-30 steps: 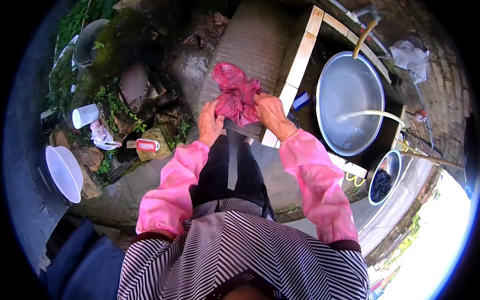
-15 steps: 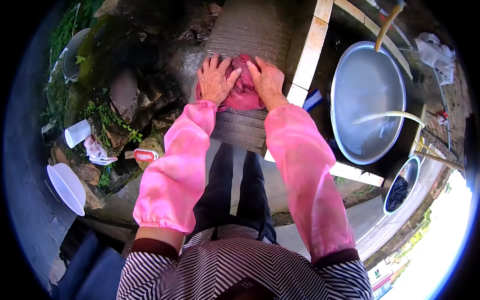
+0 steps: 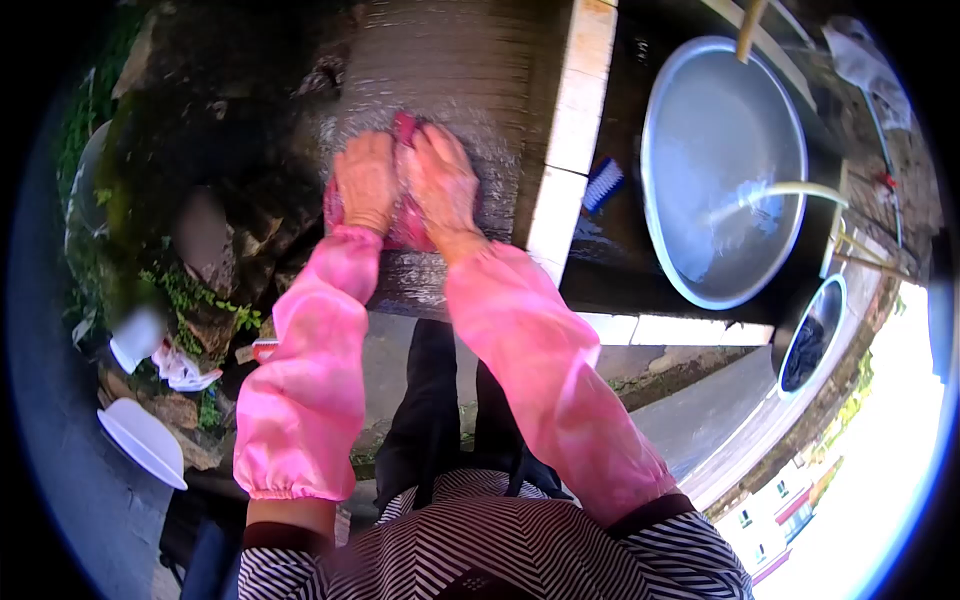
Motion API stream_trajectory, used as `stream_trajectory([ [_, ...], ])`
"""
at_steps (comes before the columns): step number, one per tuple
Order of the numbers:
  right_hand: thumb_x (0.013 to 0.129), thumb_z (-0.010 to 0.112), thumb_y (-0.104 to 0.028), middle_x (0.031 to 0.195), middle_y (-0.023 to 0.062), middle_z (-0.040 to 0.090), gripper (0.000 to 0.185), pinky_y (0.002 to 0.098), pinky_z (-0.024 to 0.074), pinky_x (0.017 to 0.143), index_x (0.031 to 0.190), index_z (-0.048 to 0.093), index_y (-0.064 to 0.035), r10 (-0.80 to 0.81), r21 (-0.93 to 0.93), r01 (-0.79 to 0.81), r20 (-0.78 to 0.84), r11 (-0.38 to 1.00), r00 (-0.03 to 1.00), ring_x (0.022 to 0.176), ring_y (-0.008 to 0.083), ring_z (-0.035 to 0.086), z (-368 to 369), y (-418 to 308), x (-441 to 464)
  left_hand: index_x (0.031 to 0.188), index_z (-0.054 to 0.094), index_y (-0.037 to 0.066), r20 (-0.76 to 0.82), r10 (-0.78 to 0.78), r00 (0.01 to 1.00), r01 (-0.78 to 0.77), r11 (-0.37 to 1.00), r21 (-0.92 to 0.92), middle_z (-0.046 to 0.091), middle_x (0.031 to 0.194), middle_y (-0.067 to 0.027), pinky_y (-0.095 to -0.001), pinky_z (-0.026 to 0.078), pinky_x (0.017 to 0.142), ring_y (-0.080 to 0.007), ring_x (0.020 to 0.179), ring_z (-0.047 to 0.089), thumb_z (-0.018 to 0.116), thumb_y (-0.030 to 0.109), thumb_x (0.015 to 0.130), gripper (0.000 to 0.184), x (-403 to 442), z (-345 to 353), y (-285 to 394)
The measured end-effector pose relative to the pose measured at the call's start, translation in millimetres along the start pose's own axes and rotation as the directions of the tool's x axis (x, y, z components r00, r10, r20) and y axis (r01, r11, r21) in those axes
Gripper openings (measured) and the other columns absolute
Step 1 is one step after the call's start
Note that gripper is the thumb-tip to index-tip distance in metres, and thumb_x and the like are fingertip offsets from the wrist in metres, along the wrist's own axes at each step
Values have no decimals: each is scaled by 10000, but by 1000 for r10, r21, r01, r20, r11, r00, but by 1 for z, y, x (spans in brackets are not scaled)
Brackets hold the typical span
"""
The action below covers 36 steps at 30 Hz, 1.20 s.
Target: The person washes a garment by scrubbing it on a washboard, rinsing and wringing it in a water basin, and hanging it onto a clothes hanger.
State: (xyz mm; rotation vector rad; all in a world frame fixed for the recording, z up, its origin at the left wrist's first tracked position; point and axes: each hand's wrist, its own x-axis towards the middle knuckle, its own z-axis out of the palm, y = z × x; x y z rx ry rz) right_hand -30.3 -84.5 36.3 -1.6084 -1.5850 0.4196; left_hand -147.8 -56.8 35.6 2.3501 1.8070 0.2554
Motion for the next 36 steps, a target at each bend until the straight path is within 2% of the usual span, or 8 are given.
stream_trajectory([
  [3,863,635,-171,1111,194,624,245,435,485,943,1015,651,19,-40,30,41,-34,999,999,1097,384,568,5,7,6,1302,526,142,-68,22,997,-22,1000,6,555,1068,-91,-453,398,871,-310,1035,514,535,224,889,422,9,-2,2],
  [6,871,644,-150,1174,190,607,244,431,475,978,1044,649,21,35,114,-44,83,993,996,1180,378,541,-46,-23,-43,1108,674,103,-29,-26,999,14,937,-349,620,954,-89,-405,397,815,-285,907,554,515,250,944,272,-39,-28,18],
  [11,776,714,-71,1219,203,571,314,419,449,1025,1042,630,73,-15,114,-16,261,993,965,1276,361,484,-90,-57,-112,918,668,60,-208,281,937,-327,914,-239,587,844,-92,-408,393,750,-283,783,549,614,195,882,149,-112,-35,22],
  [15,842,619,-61,1062,215,606,178,427,486,948,978,624,53,64,167,-49,-85,985,994,1079,403,575,-13,-8,-24,802,626,61,13,137,990,-135,984,-119,571,818,-110,-457,395,730,-323,784,541,600,247,896,210,-5,10,-5],
  [20,841,609,-92,1009,187,603,138,442,461,972,915,622,24,83,112,-89,54,990,995,1071,357,563,-29,-16,-16,843,687,108,-208,55,977,-46,998,48,581,954,-98,-459,402,781,-319,948,526,599,365,907,279,-5,-22,21],
  [24,816,663,-25,1148,190,604,277,435,491,960,1078,626,55,79,207,-109,148,972,986,1156,374,564,-94,-58,-93,738,616,74,-186,-6,983,-55,946,-318,549,840,-87,-430,389,755,-317,841,511,697,284,842,248,-89,-60,48],
  [27,808,658,-21,1109,183,604,256,435,497,944,1047,627,66,-24,149,11,85,989,996,1139,372,572,-63,-47,-105,710,565,65,-162,192,968,-220,959,-177,530,773,-98,-429,394,697,-330,790,512,661,194,855,217,-102,-28,19],
  [36,814,620,-38,1015,189,613,141,433,513,863,939,622,27,27,126,-27,1,992,1000,1006,385,593,-24,-19,-30,829,654,103,-196,-63,979,65,998,3,562,875,-101,-451,407,778,-331,889,536,589,302,913,226,-24,-18,23],
])
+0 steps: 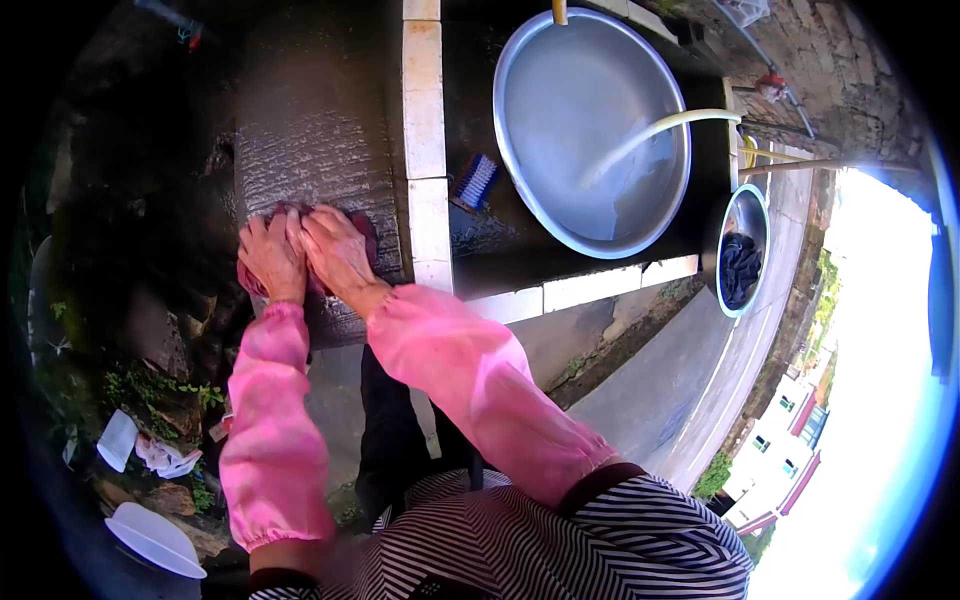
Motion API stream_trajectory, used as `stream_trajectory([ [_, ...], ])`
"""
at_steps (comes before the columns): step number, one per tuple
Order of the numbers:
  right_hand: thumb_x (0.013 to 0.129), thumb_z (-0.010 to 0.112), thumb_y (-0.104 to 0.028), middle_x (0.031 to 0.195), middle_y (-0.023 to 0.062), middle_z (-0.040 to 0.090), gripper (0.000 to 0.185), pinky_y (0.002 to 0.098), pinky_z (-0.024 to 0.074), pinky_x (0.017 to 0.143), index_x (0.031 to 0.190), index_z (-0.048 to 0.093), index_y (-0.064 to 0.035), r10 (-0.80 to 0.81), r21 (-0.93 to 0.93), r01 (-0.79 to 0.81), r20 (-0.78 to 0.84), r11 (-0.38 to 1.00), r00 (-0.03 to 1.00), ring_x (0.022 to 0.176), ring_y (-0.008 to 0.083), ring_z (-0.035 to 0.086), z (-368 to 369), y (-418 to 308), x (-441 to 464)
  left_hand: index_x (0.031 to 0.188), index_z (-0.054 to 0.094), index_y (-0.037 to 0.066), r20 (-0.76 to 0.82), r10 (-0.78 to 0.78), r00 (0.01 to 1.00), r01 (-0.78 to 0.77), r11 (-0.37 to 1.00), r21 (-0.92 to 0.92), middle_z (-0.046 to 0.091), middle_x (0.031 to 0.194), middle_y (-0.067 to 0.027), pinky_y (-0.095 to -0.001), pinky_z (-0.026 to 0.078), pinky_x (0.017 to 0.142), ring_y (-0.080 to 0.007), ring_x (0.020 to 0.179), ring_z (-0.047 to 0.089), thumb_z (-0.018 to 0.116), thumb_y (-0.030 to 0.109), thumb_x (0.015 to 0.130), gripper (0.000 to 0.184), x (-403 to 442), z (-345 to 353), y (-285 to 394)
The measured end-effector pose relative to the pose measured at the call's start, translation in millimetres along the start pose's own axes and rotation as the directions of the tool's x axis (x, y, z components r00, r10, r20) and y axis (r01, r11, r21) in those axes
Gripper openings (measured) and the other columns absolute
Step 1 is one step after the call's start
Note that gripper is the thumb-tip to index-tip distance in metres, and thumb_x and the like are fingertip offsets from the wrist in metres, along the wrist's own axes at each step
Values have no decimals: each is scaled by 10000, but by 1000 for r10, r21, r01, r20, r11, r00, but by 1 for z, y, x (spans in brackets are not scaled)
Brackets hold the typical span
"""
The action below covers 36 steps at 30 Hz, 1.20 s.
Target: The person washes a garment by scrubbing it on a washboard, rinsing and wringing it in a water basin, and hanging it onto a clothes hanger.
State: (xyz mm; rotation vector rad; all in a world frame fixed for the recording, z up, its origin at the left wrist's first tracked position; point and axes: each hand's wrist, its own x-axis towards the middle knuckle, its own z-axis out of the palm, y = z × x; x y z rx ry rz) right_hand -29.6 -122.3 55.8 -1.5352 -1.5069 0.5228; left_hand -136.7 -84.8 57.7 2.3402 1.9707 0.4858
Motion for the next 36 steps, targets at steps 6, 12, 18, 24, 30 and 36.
stream_trajectory([
  [6,801,637,-10,1098,176,607,284,438,476,966,1077,620,54,-23,60,16,118,998,993,1141,368,557,-42,-36,-75,720,535,79,-55,216,975,-223,937,-268,480,766,-107,-437,360,668,-310,736,476,670,153,826,187,-83,-40,0],
  [12,817,601,-52,917,183,607,75,411,509,841,867,599,4,108,-58,-103,90,993,990,962,363,597,24,15,32,794,615,82,-27,68,997,-69,996,-61,547,837,-102,-441,408,746,-317,883,517,603,254,889,197,35,20,-11],
  [18,806,663,-44,993,155,642,204,400,520,874,999,650,20,66,14,-67,62,998,996,1027,334,612,-43,-35,-42,760,632,77,56,-83,995,96,943,-319,561,854,-101,-453,390,773,-324,874,519,625,278,883,236,-41,-39,16],
  [24,845,612,2,972,180,640,105,411,525,813,943,638,32,-26,21,26,19,999,999,933,342,640,-14,-4,-27,720,577,82,41,124,992,-110,962,-251,517,787,-106,-420,391,731,-315,797,514,657,178,820,160,-30,-7,2],
  [30,900,577,-80,961,174,657,165,404,519,782,1022,661,-5,15,-95,-2,131,995,991,903,361,623,-7,8,23,785,640,91,7,-39,999,39,999,-3,565,841,-97,-429,382,799,-306,902,510,616,234,860,163,14,1,15],
  [36,799,681,10,1078,160,631,222,412,511,920,1016,661,50,18,-23,-14,205,1000,979,1076,336,607,-79,-54,-84,751,588,78,-47,83,995,-95,933,-347,521,837,-100,-440,394,818,-299,839,509,685,157,785,130,-91,-58,30],
])
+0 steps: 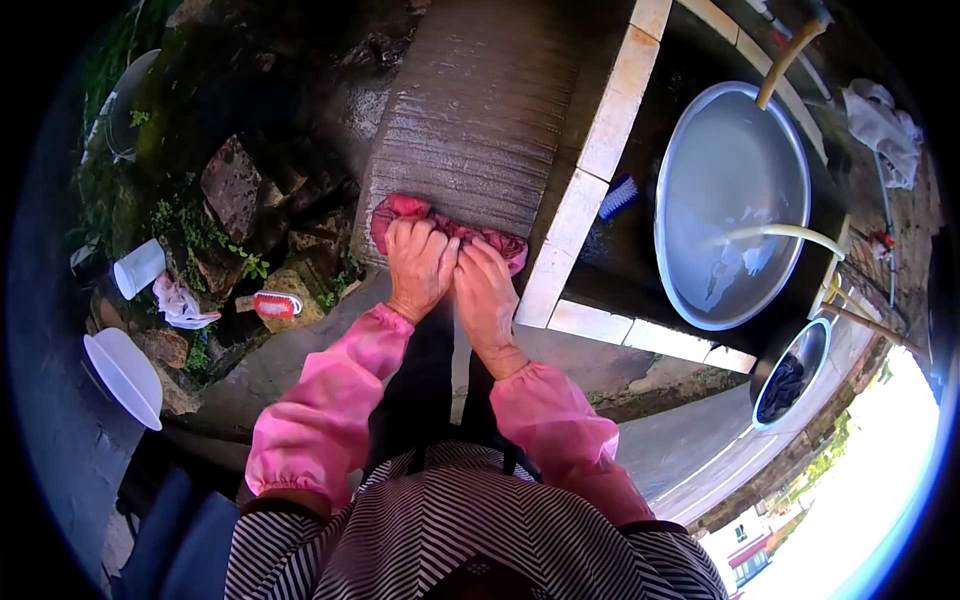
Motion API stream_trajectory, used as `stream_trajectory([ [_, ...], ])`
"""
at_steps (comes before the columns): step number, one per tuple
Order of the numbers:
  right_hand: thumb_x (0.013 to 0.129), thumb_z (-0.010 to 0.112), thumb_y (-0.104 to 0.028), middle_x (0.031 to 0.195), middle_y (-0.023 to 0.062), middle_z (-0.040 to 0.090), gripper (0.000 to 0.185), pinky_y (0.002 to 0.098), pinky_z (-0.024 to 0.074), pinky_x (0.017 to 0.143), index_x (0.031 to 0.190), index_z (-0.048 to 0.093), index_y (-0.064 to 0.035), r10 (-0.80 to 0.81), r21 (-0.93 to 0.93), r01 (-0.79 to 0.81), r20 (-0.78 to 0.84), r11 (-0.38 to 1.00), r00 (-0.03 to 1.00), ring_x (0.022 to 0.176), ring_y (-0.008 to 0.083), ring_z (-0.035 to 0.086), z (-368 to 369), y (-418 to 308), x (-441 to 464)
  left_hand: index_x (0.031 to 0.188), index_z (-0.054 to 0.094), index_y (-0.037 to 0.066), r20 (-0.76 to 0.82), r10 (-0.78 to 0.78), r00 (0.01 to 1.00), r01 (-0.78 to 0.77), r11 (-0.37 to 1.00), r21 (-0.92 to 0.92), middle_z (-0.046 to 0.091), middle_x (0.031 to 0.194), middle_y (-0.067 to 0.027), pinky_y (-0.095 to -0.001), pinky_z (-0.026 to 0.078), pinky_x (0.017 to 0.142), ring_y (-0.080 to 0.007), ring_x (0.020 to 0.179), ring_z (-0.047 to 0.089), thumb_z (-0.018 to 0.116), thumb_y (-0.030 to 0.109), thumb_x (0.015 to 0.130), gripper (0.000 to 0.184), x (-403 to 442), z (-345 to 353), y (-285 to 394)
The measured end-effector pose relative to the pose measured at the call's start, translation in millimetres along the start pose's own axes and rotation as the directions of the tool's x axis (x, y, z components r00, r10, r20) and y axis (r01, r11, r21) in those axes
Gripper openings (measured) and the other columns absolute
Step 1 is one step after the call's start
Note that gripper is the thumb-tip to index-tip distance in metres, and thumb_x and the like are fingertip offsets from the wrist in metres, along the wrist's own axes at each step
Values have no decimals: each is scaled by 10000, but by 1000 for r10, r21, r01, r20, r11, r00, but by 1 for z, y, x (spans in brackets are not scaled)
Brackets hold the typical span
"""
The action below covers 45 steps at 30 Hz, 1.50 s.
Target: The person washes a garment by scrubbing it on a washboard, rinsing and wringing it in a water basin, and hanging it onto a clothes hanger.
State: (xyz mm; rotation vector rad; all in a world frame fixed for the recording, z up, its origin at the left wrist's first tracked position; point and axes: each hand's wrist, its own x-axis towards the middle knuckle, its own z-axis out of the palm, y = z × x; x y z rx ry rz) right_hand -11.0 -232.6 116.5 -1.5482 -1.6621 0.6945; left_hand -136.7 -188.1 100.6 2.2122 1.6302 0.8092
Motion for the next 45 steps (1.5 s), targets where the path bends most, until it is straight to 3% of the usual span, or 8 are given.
stream_trajectory([
  [4,836,617,2,983,180,625,114,413,526,831,942,625,43,-62,-9,61,-151,998,987,964,350,620,49,43,58,731,532,97,69,115,991,-116,993,8,485,758,-87,-410,347,652,-284,767,492,643,159,780,136,48,30,-43],
  [12,857,649,-119,994,160,662,236,416,514,841,1062,653,-3,-77,-162,74,-14,984,997,978,341,610,16,39,76,776,682,108,101,-249,963,224,952,210,572,893,-101,-472,361,855,-311,953,497,627,290,839,199,63,22,-19],
  [19,834,611,-15,1072,161,632,219,443,483,919,1046,637,28,-71,-101,58,-129,993,989,1054,360,593,41,36,20,733,587,93,61,79,995,-82,996,45,525,789,-82,-426,394,732,-292,807,513,674,160,732,110,22,22,-28],
  [26,867,609,-54,998,177,635,193,428,501,827,1041,642,21,-11,-41,4,-164,999,986,949,362,601,48,49,81,813,649,108,24,-91,996,83,967,241,558,851,-91,-436,378,778,-302,861,521,630,231,841,127,78,43,-38],
  [30,875,624,-23,1084,159,653,186,395,497,924,1051,672,16,93,69,-90,-50,994,994,1053,321,623,2,7,11,801,619,69,-98,-71,993,66,996,-54,515,829,-104,-443,385,769,-315,823,506,649,132,816,72,12,4,3],
  [35,839,621,-26,989,159,640,191,418,521,818,1023,642,18,-65,-28,60,-214,998,975,944,341,630,55,45,50,850,642,78,128,-15,992,8,998,56,551,846,-115,-449,395,735,-320,834,525,649,159,777,109,32,33,-41],
  [40,897,605,-140,931,160,661,222,415,511,741,1051,657,10,-46,-110,42,-37,993,998,857,346,622,48,62,121,808,666,83,-56,20,998,-2,952,305,566,815,-89,-430,400,784,-302,851,546,597,215,834,151,91,48,-50],
  [45,884,647,-185,1024,169,648,266,406,503,850,1064,669,9,29,-226,-38,-41,973,999,989,344,614,-5,21,36,781,647,70,-46,-179,983,179,984,-16,558,817,-109,-464,386,814,-314,838,536,635,187,834,129,17,7,-3],
])
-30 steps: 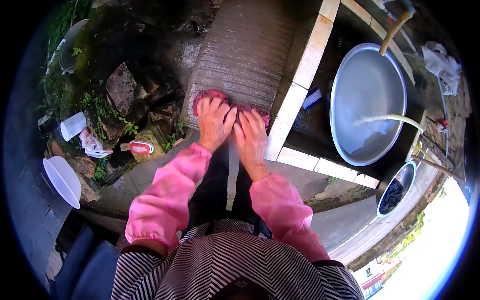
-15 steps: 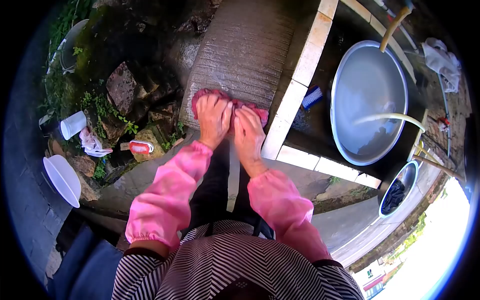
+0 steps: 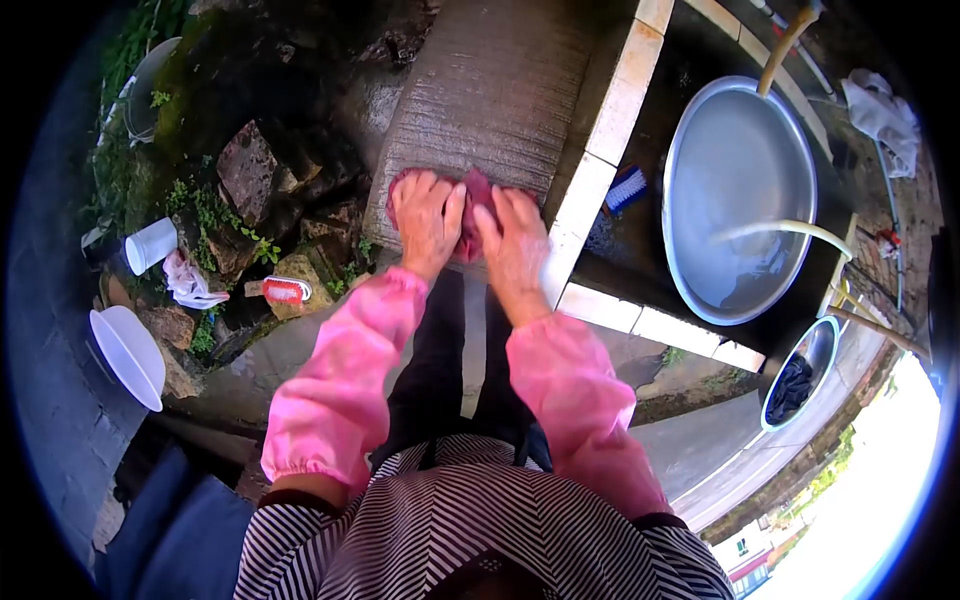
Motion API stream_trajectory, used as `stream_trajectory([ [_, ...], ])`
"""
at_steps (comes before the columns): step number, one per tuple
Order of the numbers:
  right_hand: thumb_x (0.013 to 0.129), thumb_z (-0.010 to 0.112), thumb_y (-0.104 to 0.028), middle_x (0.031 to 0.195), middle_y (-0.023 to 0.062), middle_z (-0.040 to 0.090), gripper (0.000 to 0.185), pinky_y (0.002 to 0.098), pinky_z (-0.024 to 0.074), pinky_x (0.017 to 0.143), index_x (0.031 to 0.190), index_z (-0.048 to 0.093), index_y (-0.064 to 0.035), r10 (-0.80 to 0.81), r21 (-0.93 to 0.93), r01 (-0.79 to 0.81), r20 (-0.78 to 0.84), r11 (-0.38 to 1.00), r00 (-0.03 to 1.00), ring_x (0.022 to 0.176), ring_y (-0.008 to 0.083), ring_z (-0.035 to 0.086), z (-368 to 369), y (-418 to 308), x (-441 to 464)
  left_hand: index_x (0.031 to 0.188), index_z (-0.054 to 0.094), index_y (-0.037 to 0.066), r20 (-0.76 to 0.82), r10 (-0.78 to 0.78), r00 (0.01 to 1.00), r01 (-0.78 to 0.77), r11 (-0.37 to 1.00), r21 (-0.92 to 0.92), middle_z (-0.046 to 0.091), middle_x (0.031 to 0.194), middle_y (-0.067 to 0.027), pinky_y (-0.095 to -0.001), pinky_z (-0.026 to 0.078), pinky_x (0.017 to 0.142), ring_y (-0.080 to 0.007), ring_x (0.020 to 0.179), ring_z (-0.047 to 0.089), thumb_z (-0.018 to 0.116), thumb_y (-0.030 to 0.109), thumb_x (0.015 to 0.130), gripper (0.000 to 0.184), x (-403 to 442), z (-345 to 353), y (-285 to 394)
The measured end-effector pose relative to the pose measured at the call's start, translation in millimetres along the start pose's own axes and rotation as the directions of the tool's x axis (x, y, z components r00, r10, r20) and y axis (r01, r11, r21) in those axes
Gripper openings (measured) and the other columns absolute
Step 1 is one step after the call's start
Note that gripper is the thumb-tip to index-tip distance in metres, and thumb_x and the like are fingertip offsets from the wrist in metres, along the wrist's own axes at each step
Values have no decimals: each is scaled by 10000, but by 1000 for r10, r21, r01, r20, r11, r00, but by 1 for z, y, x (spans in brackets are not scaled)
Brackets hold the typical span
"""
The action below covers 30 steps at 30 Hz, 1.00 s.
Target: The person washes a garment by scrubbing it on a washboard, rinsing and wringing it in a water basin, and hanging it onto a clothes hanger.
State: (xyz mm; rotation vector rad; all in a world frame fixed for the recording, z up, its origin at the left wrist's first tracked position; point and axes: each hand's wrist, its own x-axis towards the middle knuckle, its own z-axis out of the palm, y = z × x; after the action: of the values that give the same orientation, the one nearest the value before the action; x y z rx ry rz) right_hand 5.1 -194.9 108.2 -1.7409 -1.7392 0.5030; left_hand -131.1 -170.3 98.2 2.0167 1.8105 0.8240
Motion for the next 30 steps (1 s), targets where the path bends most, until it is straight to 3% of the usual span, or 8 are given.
stream_trajectory([
  [2,819,719,-192,1040,155,639,326,421,491,894,1067,673,13,27,90,-26,-12,996,1000,1023,342,610,0,-18,-27,751,617,64,-141,30,990,-40,997,-64,560,820,-100,-454,390,799,-301,818,533,655,173,813,132,-29,-6,5],
  [6,838,674,-136,928,120,657,171,426,502,778,945,681,-3,6,181,18,-130,983,991,887,322,623,68,12,29,725,590,64,54,73,996,-79,991,107,580,842,-121,-453,386,761,-320,803,533,635,178,822,157,16,34,-35],
  [11,941,560,-151,951,147,669,191,408,497,785,985,681,-11,33,193,-23,-45,981,998,881,334,631,79,20,84,794,621,76,-89,116,989,-86,954,287,559,815,-103,-443,380,755,-321,831,528,565,241,891,200,81,45,-34],
  [13,935,582,-159,988,163,672,207,404,497,830,1035,680,-6,62,243,-60,-2,968,998,928,340,634,48,4,45,811,628,76,100,-103,990,76,967,245,557,828,-108,-433,382,771,-316,851,528,577,245,891,194,44,26,-19],
  [15,867,657,-100,1039,156,657,208,408,496,894,1052,675,-7,54,251,-48,-18,967,998,1012,330,627,17,-12,-7,883,635,50,13,-8,1000,8,1000,17,548,836,-122,-426,405,794,-319,836,536,626,169,858,122,-2,-2,-2],
  [20,847,645,-97,959,147,647,197,421,504,787,1028,655,-19,-99,150,119,-134,982,986,911,326,631,54,4,-8,809,603,53,46,226,973,-229,969,88,565,915,-121,-445,381,727,-293,806,516,644,163,813,118,-8,21,-36],
  [27,891,602,-158,911,153,629,149,445,486,740,942,639,-23,-37,186,51,-74,981,997,833,355,595,74,18,74,766,694,68,-4,48,999,-44,943,329,589,871,-138,-448,359,788,-317,901,510,548,312,914,320,70,34,-31],
  [30,845,681,-145,1010,166,645,213,428,497,860,1002,666,-2,-5,213,7,-9,977,1000,969,340,618,22,-7,6,759,643,59,-2,-103,995,102,989,111,570,828,-108,-428,379,793,-310,813,529,617,247,887,229,2,5,-3],
])
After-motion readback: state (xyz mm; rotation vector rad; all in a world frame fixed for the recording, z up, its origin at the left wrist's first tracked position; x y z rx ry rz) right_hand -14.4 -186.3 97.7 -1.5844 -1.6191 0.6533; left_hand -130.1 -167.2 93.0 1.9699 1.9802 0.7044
